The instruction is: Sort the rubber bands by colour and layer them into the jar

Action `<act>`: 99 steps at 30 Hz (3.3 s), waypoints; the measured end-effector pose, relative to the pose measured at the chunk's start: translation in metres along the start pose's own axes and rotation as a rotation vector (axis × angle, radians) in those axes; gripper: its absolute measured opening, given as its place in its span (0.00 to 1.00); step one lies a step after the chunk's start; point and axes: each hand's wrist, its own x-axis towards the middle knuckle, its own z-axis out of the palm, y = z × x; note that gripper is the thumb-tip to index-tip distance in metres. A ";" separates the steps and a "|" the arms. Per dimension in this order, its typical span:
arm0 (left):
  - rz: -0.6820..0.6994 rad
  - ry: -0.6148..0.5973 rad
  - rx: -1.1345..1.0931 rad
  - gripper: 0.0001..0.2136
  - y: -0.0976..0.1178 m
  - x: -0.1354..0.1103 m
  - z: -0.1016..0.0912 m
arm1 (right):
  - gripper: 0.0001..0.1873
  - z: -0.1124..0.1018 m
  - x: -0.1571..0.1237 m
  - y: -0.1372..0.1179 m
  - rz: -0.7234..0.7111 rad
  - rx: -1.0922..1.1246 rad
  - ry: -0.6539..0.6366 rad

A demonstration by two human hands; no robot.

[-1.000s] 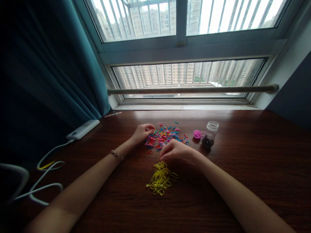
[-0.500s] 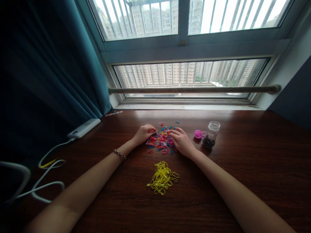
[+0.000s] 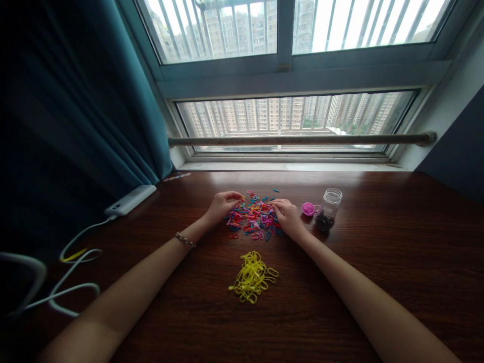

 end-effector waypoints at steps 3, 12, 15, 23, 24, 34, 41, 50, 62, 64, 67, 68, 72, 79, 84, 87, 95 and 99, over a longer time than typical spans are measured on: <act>-0.036 -0.106 -0.143 0.10 0.011 -0.001 -0.002 | 0.14 -0.005 0.001 -0.003 0.201 0.269 0.058; 0.132 -0.785 -0.200 0.09 0.064 -0.022 0.008 | 0.17 -0.007 -0.002 -0.005 0.408 0.571 0.196; 0.167 -0.920 -0.178 0.08 0.072 -0.031 0.016 | 0.17 -0.007 -0.002 -0.006 0.401 0.586 0.206; 0.219 -1.058 -0.162 0.06 0.074 -0.038 0.024 | 0.16 -0.005 0.000 -0.003 0.374 0.634 0.218; 0.211 -1.074 -0.172 0.05 0.074 -0.038 0.024 | 0.16 -0.005 0.001 -0.003 0.360 0.603 0.218; 0.239 -1.077 -0.159 0.07 0.075 -0.035 0.019 | 0.14 -0.006 0.000 -0.005 0.283 0.525 0.188; -0.009 -0.189 0.006 0.11 0.023 0.001 -0.012 | 0.14 -0.014 0.001 -0.037 0.289 0.604 -0.285; 0.120 -0.079 0.423 0.07 -0.025 0.004 -0.008 | 0.14 -0.011 -0.012 -0.064 0.098 0.312 -1.011; 0.080 -0.032 0.505 0.04 -0.015 0.000 -0.001 | 0.11 0.028 0.068 -0.005 0.113 -0.369 -0.151; 0.078 0.012 0.511 0.05 -0.013 -0.001 -0.003 | 0.12 0.042 0.082 0.004 0.140 -0.392 -0.187; 0.102 0.056 0.513 0.05 -0.011 -0.001 -0.004 | 0.13 0.057 0.093 0.011 0.163 -0.402 -0.230; 0.115 0.061 0.511 0.05 -0.010 -0.001 -0.004 | 0.13 0.060 0.094 0.012 0.165 -0.399 -0.240; 0.154 0.076 0.500 0.04 -0.010 0.000 -0.005 | 0.13 0.056 0.095 0.014 0.145 -0.348 -0.257; 0.182 0.079 0.449 0.06 -0.009 0.000 -0.004 | 0.10 0.028 0.083 0.009 0.112 -0.172 -0.193; 0.211 0.064 0.447 0.06 -0.009 0.000 -0.003 | 0.10 0.015 0.071 0.007 0.173 -0.039 -0.150; 0.238 0.053 0.469 0.06 -0.011 0.000 -0.002 | 0.11 0.013 0.066 0.005 0.209 0.014 -0.140; 0.318 0.055 0.388 0.09 -0.012 0.001 0.002 | 0.09 0.001 0.060 -0.004 0.248 0.029 -0.085; 0.314 0.047 0.299 0.08 -0.003 0.002 0.002 | 0.11 -0.015 0.037 -0.029 0.261 0.115 -0.049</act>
